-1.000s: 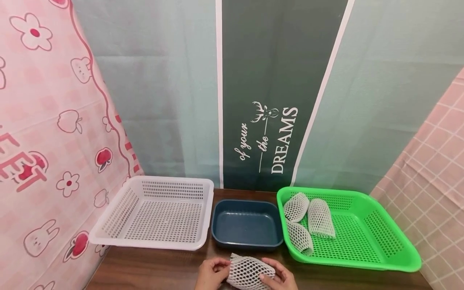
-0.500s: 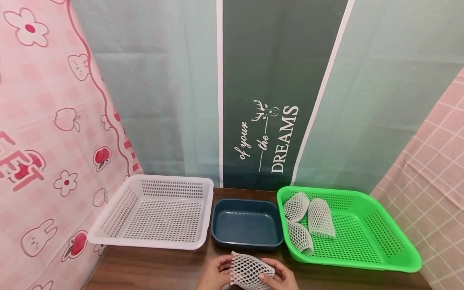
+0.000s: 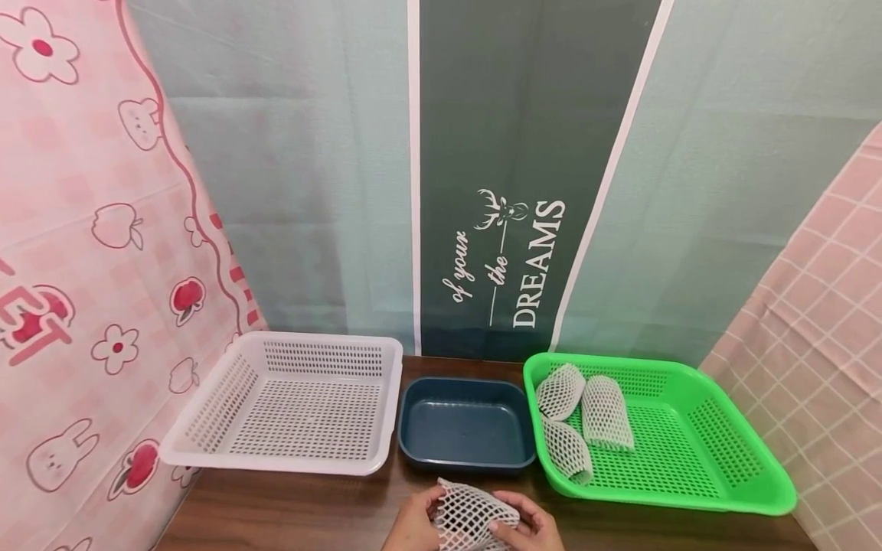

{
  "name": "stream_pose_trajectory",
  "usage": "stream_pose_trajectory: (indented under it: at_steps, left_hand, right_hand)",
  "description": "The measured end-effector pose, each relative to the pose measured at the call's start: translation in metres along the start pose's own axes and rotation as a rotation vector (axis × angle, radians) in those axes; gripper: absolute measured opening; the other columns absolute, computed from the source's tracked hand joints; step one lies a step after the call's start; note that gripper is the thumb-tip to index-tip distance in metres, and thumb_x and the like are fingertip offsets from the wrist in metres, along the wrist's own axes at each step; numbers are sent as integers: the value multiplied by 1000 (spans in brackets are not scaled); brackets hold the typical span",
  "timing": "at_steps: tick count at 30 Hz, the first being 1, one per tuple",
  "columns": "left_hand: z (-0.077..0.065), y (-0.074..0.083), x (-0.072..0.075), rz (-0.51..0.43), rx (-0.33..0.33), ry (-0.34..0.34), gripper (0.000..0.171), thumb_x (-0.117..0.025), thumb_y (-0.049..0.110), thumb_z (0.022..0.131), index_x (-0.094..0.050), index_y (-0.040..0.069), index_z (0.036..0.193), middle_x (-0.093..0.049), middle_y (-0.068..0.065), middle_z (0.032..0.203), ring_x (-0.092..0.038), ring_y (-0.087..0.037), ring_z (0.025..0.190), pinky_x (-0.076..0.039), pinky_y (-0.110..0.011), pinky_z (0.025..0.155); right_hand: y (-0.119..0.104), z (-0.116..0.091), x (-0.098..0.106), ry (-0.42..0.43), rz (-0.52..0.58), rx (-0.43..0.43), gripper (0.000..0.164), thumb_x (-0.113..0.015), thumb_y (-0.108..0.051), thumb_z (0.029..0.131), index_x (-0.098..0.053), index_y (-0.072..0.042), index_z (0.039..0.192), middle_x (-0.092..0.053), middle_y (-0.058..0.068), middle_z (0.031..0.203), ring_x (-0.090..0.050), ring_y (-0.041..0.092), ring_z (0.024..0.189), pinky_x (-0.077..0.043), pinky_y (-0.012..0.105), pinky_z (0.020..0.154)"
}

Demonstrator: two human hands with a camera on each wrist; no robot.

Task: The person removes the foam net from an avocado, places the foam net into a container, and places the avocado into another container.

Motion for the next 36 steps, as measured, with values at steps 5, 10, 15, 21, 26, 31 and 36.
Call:
stream_pose_trajectory:
  at_steps: [5,10,15,21,26,31,36]
  left_hand:
    - [0,-5,2,77,68,-4,66,-84,18,53,-57,-2,110,-61,-8,94,-54,-19,85,-43,-39,78]
    - [-4,1,5,50,-11,3,58,-80,11,55,-59,0,108,-63,-3,93,-55,-13,85,-42,-27,78]
    - [-10,12,12,-75,-144,-20,50,-77,4,58,-60,2,105,-63,-1,95,-56,-10,87,-41,-22,79]
    - [-13,12,22,-59,-182,-22,47,-80,18,62,-62,10,104,-62,5,96,-57,-9,86,-42,-23,78]
    - [-12,5,16,-95,-124,-78,48,-78,18,65,-60,11,109,-61,5,99,-57,-10,88,-42,-22,75]
    - [-10,3,8,-53,-74,-125,48,-78,21,66,-59,12,110,-59,6,101,-55,-11,90,-43,-24,74]
    - [-9,4,7,14,-68,-99,47,-79,24,64,-61,14,107,-59,8,95,-55,-8,82,-44,-25,69]
  right_hand:
    - [-5,0,-1,-14,-25,47,49,-71,-11,74,-52,8,115,-60,14,98,-59,25,85,-49,36,69]
    - [-8,-3,5,8,-40,49,38,-71,-12,74,-60,6,107,-63,13,91,-61,24,79,-50,36,66]
    - [-11,-6,19,82,-56,18,36,-74,-15,71,-64,5,98,-64,14,85,-62,22,73,-50,35,63]
    - [-6,-6,27,85,-84,-32,42,-74,-18,72,-61,5,105,-63,13,87,-62,22,77,-50,33,64]
    - [-3,-5,27,26,-100,-25,59,-71,-17,75,-46,7,122,-61,13,97,-60,25,83,-49,34,68]
    - [-6,-5,27,-1,-118,4,61,-69,-15,78,-41,7,127,-61,12,100,-60,26,84,-49,37,68]
    - [-6,-6,30,47,-86,3,62,-69,-16,78,-39,6,127,-62,14,99,-60,28,84,-49,38,68]
Point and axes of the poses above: each hand's wrist, its own z-axis towards the middle knuckle, its own x-axis out of the back of the hand, y = z × x, the point moved 10 cm from there along z, towards the middle knuckle
